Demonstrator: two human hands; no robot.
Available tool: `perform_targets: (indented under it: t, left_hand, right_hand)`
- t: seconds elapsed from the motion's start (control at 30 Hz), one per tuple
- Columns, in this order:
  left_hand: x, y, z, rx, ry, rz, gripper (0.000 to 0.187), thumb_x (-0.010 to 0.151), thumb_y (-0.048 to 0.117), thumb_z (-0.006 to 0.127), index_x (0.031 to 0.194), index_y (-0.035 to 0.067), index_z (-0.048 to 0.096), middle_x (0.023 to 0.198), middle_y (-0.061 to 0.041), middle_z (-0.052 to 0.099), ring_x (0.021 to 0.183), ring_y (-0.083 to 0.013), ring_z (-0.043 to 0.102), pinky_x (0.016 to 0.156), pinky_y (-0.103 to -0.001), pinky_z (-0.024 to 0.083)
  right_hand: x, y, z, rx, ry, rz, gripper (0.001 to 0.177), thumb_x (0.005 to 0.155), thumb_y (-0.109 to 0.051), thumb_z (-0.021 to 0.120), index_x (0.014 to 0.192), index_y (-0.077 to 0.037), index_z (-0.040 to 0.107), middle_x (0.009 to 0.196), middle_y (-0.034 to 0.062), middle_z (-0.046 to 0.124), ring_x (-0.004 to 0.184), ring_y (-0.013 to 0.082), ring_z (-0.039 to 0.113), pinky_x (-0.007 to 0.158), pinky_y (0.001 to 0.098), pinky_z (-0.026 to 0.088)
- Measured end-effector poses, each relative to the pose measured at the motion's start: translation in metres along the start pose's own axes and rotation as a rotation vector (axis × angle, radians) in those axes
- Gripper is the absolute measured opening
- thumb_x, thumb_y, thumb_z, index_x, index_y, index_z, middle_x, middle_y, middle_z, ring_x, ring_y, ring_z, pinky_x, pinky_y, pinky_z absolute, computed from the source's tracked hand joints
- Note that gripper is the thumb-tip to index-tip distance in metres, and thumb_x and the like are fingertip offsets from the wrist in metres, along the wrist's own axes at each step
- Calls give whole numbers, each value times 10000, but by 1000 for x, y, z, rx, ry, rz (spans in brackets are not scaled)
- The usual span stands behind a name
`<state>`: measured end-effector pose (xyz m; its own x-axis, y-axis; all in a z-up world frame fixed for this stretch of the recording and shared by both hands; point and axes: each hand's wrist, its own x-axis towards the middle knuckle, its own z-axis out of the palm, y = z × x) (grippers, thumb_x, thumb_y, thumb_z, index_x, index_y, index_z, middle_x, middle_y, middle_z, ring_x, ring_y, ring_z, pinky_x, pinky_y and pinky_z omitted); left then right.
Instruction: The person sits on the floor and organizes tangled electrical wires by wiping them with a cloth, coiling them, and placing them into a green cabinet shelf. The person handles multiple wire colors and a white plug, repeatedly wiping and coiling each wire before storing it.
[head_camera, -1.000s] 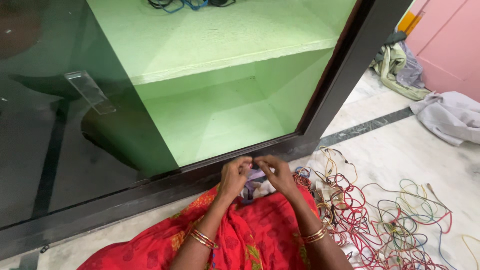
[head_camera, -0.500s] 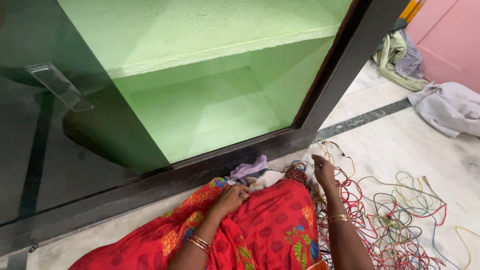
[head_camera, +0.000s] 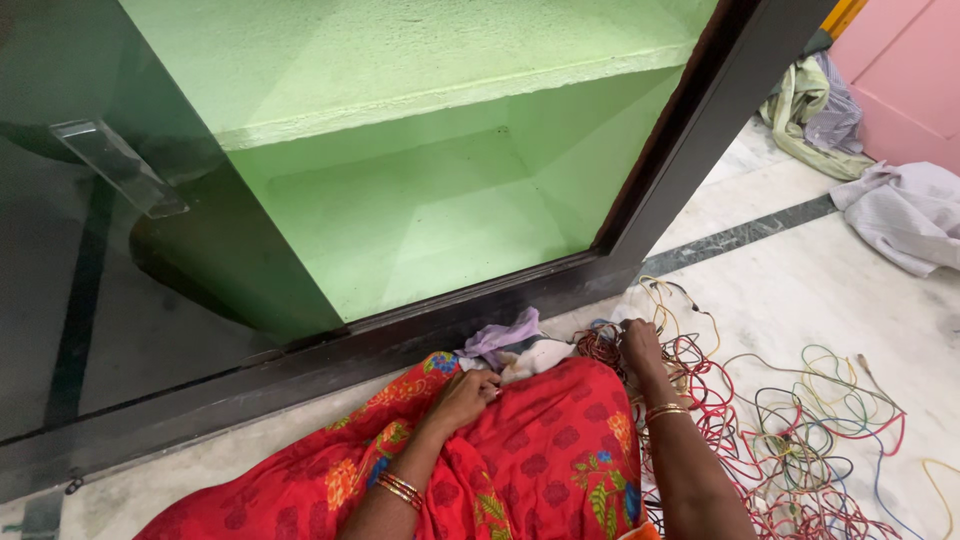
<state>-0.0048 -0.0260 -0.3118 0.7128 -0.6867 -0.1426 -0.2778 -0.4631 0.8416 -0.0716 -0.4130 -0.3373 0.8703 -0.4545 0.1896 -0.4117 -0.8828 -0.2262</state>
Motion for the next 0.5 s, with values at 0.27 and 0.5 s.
perform_targets:
  t: [0.27, 0.5]
  left_hand:
    - [14, 4, -1, -258, 121, 198, 244, 921, 35, 662, 1158, 4, 713, 1060, -134, 784, 970, -198, 769, 861, -316, 604]
    - [8, 27, -13, -379, 184, 228, 235, 937, 5, 623, 1148, -13, 723, 1027, -120, 802, 950, -162, 762, 837, -285, 595]
  right_hand:
    - [7, -16, -40, 548, 180, -26, 189, 876, 9, 669, 1026, -19, 780, 937, 158, 781, 853, 264, 766, 776, 382, 583]
    - [-7, -63, -124, 930, 220, 105, 152, 960, 25, 637, 1067, 44, 744, 887, 138, 769, 813, 185, 746, 779, 319, 610]
